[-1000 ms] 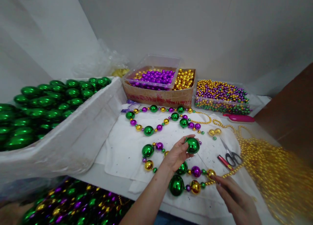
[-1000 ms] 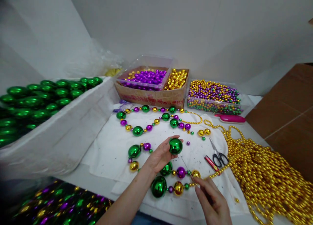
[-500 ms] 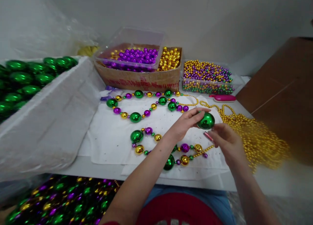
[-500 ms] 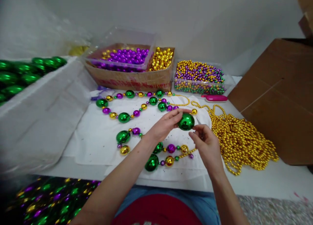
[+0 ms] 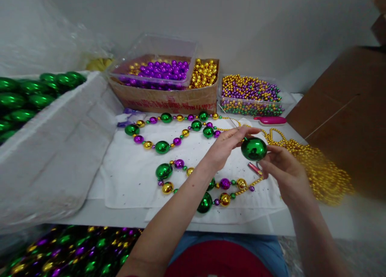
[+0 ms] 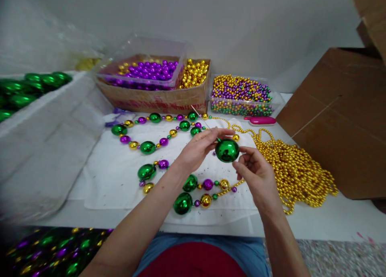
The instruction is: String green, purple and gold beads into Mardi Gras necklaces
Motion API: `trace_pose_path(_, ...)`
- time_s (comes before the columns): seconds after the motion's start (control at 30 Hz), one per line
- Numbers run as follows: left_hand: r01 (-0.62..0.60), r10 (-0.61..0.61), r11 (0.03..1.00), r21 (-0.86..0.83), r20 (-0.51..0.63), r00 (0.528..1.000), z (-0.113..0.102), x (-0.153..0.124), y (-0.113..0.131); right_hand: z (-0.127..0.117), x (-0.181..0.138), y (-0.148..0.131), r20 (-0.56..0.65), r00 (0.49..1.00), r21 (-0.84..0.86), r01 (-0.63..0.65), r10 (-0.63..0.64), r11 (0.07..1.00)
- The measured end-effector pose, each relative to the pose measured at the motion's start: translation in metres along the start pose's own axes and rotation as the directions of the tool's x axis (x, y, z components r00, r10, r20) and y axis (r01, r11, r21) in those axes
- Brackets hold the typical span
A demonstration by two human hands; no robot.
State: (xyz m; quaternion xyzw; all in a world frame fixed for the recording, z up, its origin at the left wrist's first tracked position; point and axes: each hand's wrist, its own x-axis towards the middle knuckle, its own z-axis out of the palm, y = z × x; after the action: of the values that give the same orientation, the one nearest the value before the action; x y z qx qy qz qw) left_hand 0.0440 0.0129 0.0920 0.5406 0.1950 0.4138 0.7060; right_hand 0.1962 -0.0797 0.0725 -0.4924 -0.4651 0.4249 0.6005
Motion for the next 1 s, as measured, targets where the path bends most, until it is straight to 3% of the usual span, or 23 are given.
trace_pose_path(0.1, -0.034, 0.034, 0.999, -0.007, -0.005, 0.999, 0.002, 0.002, 0.009, -0.002, 0.002, -0.01, 0.031, 0.998, -0.062, 0.06, -0.058, 0.996)
trace_pose_path(0.17, -0.061, 0.061, 0.998, 0.015, -0.006, 0.998, 0.002, 0.002, 0.011, -0.002, 0.001, -0.015, 0.016, 0.996, -0.192, 0.09, -0.089, 0.977)
trace_pose_path(0.3, -0.078, 0.079, 0.991, 0.108, -0.007, 0.997, 0.004, -0.002, 0.004, 0.001, -0.005, -0.02, -0.071, 0.948, -0.546, 0.223, -0.31, 0.808)
trace_pose_path(0.37, -0.081, 0.082, 0.989, 0.127, 0.001, 0.997, 0.008, -0.004, -0.001, 0.005, -0.006, -0.016, -0.048, 0.93, -0.589, 0.267, -0.363, 0.763)
trace_pose_path(0.47, -0.094, 0.095, 0.988, 0.12, 0.0, 0.995, 0.013, -0.004, -0.005, 0.009, -0.002, -0.002, 0.011, 0.978, -0.462, 0.188, -0.207, 0.867)
trace_pose_path(0.57, -0.091, 0.095, 0.989, 0.115, -0.031, 0.995, 0.012, -0.002, -0.007, 0.008, 0.004, 0.015, 0.012, 0.999, -0.236, -0.043, 0.047, 0.971)
trace_pose_path(0.67, -0.033, 0.039, 0.994, 0.101, -0.054, 0.998, 0.007, -0.001, -0.012, 0.004, 0.008, 0.023, -0.037, 0.98, -0.031, -0.194, 0.193, 0.98)
trace_pose_path(0.8, 0.103, -0.106, 0.991, 0.089, 0.033, 0.994, -0.009, 0.002, -0.03, -0.007, 0.01, 0.022, -0.143, 0.952, 0.147, -0.252, 0.272, 0.957)
trace_pose_path(0.9, 0.186, -0.222, 0.916, 0.356, 0.061, 0.973, -0.031, 0.01, -0.049, -0.021, 0.009, 0.022, -0.25, 0.929, 0.228, -0.217, 0.272, 0.949)
trace_pose_path(1.0, 0.234, -0.183, 0.698, 0.676, -0.148, 0.972, -0.06, 0.025, -0.067, -0.036, 0.004, 0.027, -0.285, 0.917, 0.304, -0.189, 0.278, 0.934)
